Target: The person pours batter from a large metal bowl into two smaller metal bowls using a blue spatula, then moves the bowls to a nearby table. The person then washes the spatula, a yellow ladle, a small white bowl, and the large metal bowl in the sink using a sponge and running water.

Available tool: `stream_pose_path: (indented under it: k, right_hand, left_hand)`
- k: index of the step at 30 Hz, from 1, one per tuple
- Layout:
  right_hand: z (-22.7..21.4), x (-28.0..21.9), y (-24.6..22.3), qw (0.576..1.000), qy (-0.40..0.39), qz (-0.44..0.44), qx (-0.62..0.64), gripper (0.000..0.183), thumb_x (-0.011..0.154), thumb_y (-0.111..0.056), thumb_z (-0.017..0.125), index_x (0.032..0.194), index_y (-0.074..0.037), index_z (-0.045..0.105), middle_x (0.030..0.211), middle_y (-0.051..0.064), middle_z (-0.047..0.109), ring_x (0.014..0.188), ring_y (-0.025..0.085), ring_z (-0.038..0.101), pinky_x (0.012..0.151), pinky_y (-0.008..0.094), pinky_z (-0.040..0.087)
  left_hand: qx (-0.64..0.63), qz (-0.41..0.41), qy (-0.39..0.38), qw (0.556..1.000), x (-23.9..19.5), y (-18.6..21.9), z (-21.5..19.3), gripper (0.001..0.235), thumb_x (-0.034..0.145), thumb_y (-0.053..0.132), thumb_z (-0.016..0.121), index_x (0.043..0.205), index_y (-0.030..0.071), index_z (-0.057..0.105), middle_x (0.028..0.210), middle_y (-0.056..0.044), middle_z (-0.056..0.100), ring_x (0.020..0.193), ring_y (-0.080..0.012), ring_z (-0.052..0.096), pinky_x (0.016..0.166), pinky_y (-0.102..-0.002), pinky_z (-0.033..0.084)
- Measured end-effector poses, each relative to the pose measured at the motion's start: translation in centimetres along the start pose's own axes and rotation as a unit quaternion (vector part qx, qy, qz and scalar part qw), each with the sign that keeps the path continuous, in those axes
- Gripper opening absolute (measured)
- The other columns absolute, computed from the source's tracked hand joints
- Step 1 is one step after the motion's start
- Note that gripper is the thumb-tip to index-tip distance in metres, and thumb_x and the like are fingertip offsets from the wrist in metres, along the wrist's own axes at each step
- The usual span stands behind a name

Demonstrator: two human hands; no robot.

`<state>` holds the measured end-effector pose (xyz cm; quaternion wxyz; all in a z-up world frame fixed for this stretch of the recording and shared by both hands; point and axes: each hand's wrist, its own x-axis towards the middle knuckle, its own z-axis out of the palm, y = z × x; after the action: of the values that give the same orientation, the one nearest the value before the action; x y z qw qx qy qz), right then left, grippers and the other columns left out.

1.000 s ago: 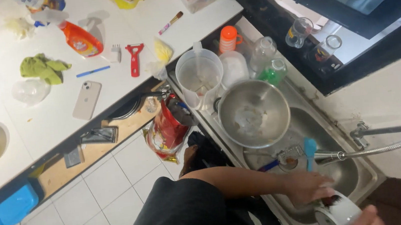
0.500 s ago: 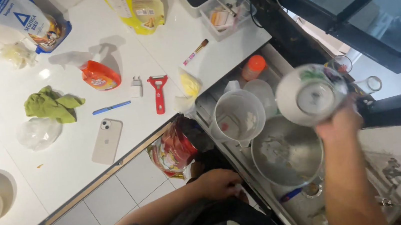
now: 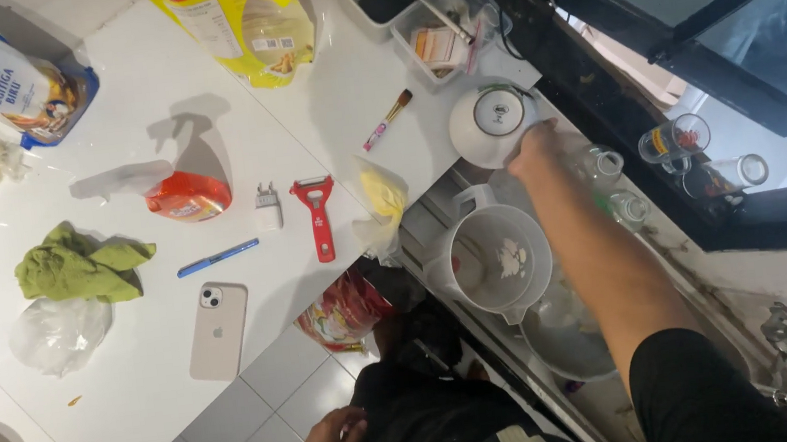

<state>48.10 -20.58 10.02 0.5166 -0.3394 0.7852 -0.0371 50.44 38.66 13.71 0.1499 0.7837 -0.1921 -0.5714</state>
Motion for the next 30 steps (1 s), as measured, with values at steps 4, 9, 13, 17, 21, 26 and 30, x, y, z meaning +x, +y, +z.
stream_pose_path:
  k: [4,9,13,17,21,26,30]
  right_hand:
    - [0.9,-4.1,0.1,0.927,0.032,0.067,0.366,0.053,0.102,-0.053,0.041,0.151,-0.034,0.049,0.151,-0.008,0.053,0.135,0.019,0.053,0.103,0.043,0.052]
    - [1.8,-1.9,0.5,0.952,0.044,0.043,0.299,0.059,0.101,-0.051,0.042,0.155,-0.029,0.041,0.16,-0.001,0.046,0.142,0.028,0.048,0.11,0.049,0.047]
    - [2.3,-0.1,1.1,0.971,-0.032,0.009,0.236,0.061,0.101,-0.05,0.039,0.158,-0.027,0.038,0.163,0.0,0.041,0.144,0.029,0.046,0.114,0.049,0.044]
    - [2.3,-0.1,1.4,0.964,-0.127,-0.027,0.231,0.06,0.101,-0.046,0.038,0.158,-0.025,0.038,0.166,0.003,0.037,0.147,0.034,0.043,0.114,0.058,0.043]
    - [0.6,-1.8,1.8,0.969,-0.181,-0.091,0.141,0.06,0.099,-0.049,0.04,0.151,-0.021,0.044,0.141,0.011,0.052,0.115,0.034,0.059,0.094,0.056,0.052]
    - [-9.4,-10.3,6.5,0.932,-0.027,-0.347,-0.097,0.059,0.095,-0.048,0.055,0.142,-0.012,0.05,0.124,0.006,0.067,0.095,0.015,0.068,0.077,0.033,0.053]
    - [-17.8,-14.8,16.7,0.695,0.171,-0.689,-0.115,0.025,0.108,-0.012,0.065,0.128,0.001,0.061,0.1,0.016,0.061,0.089,0.032,0.064,0.082,0.042,0.055]
  left_hand:
    - [-0.004,-0.001,-0.004,1.0,-1.3,2.8,-2.0,0.031,0.096,0.032,0.06,0.123,0.02,0.072,0.123,-0.001,0.075,0.112,-0.0169,0.072,0.096,-0.033,0.057]
    - [0.007,0.05,-0.007,0.999,-0.6,3.5,-3.0,0.033,0.096,0.033,0.06,0.124,0.018,0.07,0.124,-0.002,0.073,0.113,-0.019,0.071,0.096,-0.034,0.056]
    - [0.014,0.097,0.018,0.995,-0.3,3.5,-3.0,0.032,0.095,0.032,0.061,0.121,0.017,0.071,0.12,-0.002,0.074,0.109,-0.021,0.07,0.093,-0.036,0.055]
    - [0.042,0.102,-0.004,0.994,0.2,4.2,-3.5,0.032,0.095,0.03,0.06,0.123,0.017,0.07,0.123,-0.004,0.073,0.112,-0.0212,0.07,0.094,-0.037,0.056]
    - [0.049,0.133,0.01,0.99,0.8,4.2,-3.1,0.035,0.095,0.032,0.059,0.125,0.015,0.068,0.123,-0.005,0.072,0.111,-0.0233,0.069,0.093,-0.04,0.055]
    - [0.071,0.189,-0.001,0.979,2.4,5.5,-2.7,0.034,0.096,0.029,0.06,0.125,0.013,0.067,0.12,-0.007,0.073,0.106,-0.0227,0.071,0.09,-0.039,0.056]
    - [0.074,0.252,-0.012,0.965,3.8,9.0,-1.6,0.031,0.095,0.025,0.065,0.121,0.01,0.071,0.112,-0.012,0.075,0.104,-0.0305,0.073,0.089,-0.042,0.058]
